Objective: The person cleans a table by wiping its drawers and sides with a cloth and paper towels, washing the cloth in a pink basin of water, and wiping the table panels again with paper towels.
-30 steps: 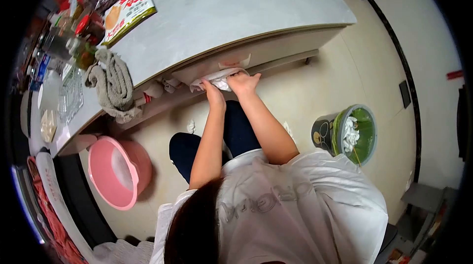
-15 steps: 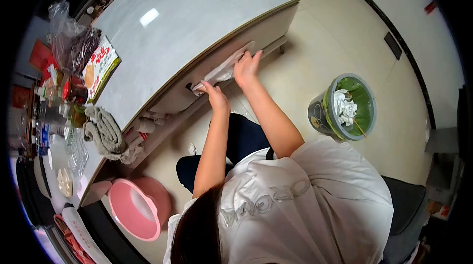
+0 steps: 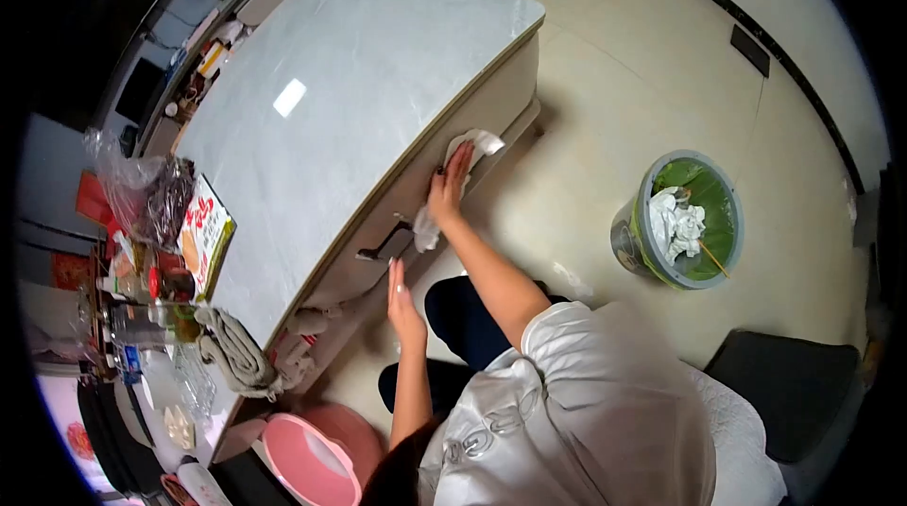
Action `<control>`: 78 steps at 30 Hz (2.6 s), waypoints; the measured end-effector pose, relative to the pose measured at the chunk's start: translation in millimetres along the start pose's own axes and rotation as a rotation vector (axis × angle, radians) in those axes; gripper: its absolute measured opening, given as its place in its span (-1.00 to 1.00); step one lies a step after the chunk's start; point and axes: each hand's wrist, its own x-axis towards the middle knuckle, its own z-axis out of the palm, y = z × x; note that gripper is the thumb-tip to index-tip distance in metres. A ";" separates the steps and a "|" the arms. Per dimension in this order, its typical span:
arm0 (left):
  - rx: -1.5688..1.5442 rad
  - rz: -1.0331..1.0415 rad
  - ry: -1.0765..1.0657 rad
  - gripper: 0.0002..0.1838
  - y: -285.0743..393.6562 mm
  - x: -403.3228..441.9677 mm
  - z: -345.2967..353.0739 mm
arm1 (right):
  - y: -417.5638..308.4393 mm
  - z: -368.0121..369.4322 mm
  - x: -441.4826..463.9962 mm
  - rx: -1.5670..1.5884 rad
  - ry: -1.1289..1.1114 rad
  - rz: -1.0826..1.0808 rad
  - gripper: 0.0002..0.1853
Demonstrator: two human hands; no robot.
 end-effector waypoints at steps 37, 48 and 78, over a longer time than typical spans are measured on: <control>1.135 -0.099 0.333 -0.01 -58.4 38.3 -9.3 | 29.8 -53.1 192.9 0.179 0.206 0.170 -0.31; 1.094 -0.104 0.279 0.01 -58.5 41.3 -10.3 | 25.5 -38.6 186.5 0.170 0.289 0.286 -0.36; 1.050 -0.021 0.238 -0.07 -60.2 32.9 -17.2 | -2.0 -50.5 111.4 0.148 -0.072 -0.059 -0.32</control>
